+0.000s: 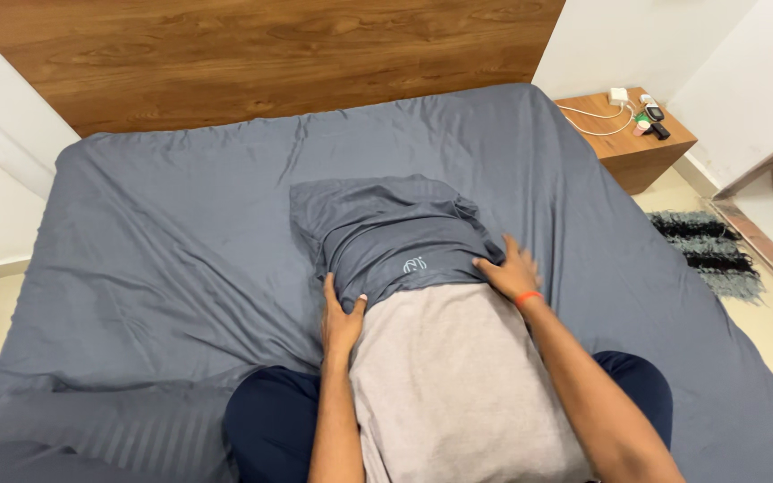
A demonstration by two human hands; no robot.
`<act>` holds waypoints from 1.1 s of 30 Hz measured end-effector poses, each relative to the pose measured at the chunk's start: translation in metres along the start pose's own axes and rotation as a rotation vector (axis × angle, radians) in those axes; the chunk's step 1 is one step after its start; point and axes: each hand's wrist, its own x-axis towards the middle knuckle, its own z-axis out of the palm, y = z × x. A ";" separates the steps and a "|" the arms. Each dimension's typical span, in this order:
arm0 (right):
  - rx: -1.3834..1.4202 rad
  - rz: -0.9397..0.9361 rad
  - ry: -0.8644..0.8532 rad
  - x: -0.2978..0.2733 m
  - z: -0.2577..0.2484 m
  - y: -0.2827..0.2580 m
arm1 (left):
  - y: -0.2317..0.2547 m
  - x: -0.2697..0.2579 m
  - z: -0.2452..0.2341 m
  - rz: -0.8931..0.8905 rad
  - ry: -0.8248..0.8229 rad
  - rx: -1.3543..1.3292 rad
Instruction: The person inserts a pillow into a light-colored pillowcase, then places a dark gray pillowcase over it. They adjust the covers to fit the pillow and smooth the surface while sitting on the bed.
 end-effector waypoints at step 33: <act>0.609 0.431 -0.260 0.383 0.106 0.018 | -0.079 0.382 0.028 -0.424 0.077 -0.685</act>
